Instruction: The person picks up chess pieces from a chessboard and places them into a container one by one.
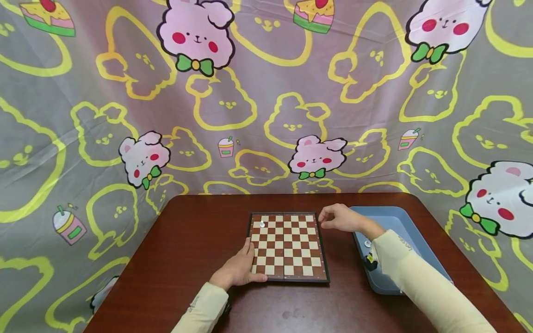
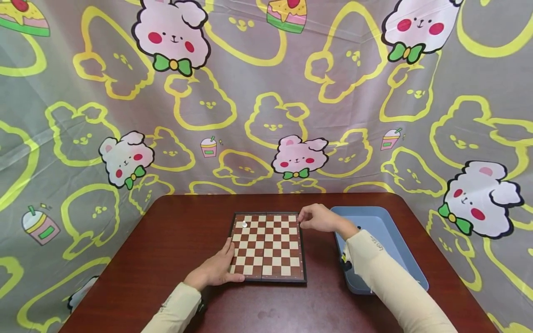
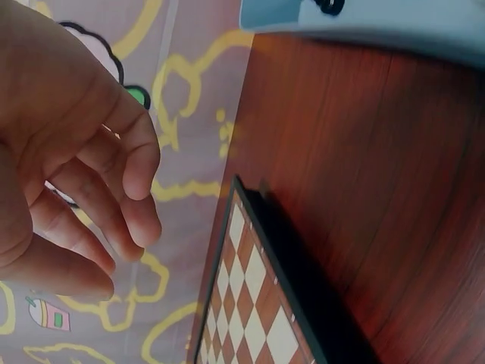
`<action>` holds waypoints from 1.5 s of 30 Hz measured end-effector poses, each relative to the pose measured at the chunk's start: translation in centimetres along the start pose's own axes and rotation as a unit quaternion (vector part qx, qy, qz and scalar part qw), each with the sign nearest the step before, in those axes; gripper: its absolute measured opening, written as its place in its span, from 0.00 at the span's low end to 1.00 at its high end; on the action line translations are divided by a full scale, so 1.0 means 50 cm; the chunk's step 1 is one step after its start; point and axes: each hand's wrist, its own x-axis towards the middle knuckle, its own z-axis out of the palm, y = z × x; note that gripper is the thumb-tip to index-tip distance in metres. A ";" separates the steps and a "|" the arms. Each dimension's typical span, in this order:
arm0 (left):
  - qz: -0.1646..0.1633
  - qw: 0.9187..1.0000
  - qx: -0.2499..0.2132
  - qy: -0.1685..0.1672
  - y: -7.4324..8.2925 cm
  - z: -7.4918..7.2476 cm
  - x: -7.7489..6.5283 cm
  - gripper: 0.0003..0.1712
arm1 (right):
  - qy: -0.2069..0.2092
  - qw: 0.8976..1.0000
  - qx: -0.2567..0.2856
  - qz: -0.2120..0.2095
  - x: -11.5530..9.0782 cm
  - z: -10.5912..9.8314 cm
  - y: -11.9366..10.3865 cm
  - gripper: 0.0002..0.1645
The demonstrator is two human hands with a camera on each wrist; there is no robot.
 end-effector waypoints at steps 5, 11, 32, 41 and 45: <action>-0.002 1.000 -0.005 -0.001 -0.001 0.003 0.000 0.68 | -0.003 1.000 0.000 -0.025 0.023 0.017 -0.016 0.03; 0.001 1.000 -0.006 0.001 -0.002 0.005 0.003 0.69 | -0.008 0.999 0.007 -0.035 0.049 0.036 -0.032 0.04; 0.004 1.000 -0.019 0.003 -0.005 0.005 0.003 0.69 | 0.020 1.000 0.009 -0.021 0.147 0.124 -0.063 0.09; 0.016 1.000 -0.002 0.013 -0.011 0.007 0.004 0.68 | 0.027 0.999 0.020 0.000 0.184 0.168 -0.077 0.09; 0.015 1.000 -0.003 0.010 -0.012 0.006 0.005 0.68 | 0.024 1.000 0.019 0.004 0.195 0.182 -0.087 0.12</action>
